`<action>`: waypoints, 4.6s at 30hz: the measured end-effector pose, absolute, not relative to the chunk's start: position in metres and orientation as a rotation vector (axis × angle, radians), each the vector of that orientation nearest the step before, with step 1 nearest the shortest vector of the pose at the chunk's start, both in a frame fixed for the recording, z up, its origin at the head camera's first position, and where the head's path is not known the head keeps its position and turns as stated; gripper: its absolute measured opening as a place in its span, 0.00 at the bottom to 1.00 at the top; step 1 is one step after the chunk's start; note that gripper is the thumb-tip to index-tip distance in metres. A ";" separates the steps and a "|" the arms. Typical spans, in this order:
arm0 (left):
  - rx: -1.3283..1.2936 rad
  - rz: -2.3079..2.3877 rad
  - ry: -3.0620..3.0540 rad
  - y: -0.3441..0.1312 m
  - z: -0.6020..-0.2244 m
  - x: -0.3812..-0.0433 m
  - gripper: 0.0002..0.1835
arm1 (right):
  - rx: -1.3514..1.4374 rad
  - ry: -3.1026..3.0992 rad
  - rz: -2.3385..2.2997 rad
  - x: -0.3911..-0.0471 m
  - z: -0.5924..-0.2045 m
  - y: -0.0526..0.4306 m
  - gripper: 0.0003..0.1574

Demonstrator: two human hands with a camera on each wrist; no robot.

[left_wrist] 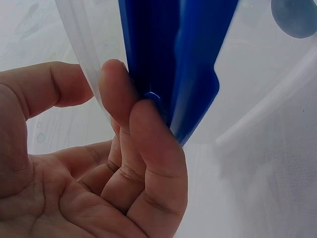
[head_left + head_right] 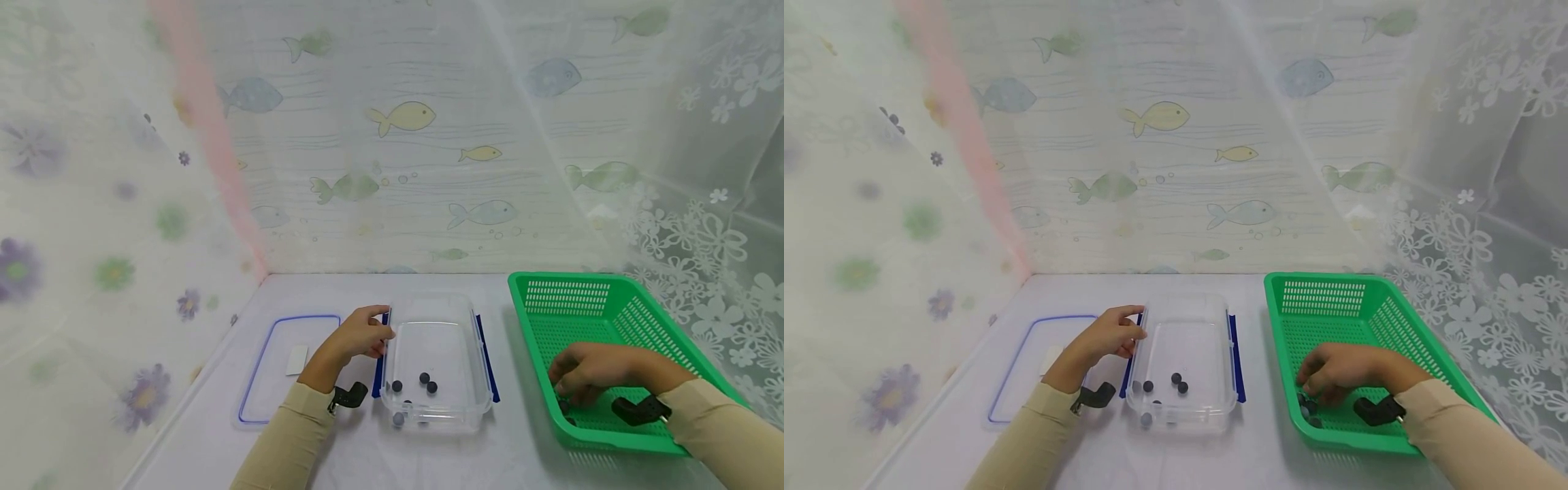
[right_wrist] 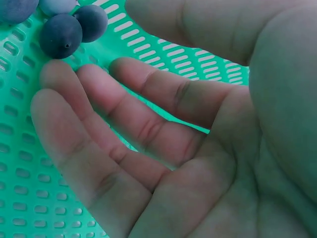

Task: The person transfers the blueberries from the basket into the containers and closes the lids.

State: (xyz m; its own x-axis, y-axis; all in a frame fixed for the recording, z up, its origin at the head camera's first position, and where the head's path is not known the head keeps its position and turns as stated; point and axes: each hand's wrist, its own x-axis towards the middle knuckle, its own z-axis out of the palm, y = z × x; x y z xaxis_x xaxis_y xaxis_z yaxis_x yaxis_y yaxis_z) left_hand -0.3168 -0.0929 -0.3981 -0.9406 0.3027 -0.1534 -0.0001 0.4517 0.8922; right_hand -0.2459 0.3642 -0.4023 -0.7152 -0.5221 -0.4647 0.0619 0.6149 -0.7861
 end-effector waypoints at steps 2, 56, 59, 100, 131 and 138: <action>0.260 1.484 2.416 -0.093 -0.398 -0.317 0.40 | -0.382 2.134 -1.068 -0.247 -0.402 0.361 0.17; 0.261 1.481 2.406 -0.094 -0.398 -0.317 0.39 | -0.598 2.115 -0.865 -0.241 -0.410 0.350 0.03; 0.257 1.483 2.403 -0.094 -0.397 -0.317 0.39 | -0.606 2.128 -0.850 -0.241 -0.409 0.349 0.03; 0.299 1.500 2.392 -0.096 -0.399 -0.316 0.40 | -0.808 2.248 -1.083 -0.249 -0.350 0.365 0.15; 0.308 1.503 2.380 -0.096 -0.397 -0.317 0.41 | -0.810 2.484 -1.183 -0.268 -0.325 0.295 0.13; 0.295 1.513 2.375 -0.096 -0.396 -0.317 0.40 | -0.756 2.490 -1.297 -0.273 -0.323 0.282 0.18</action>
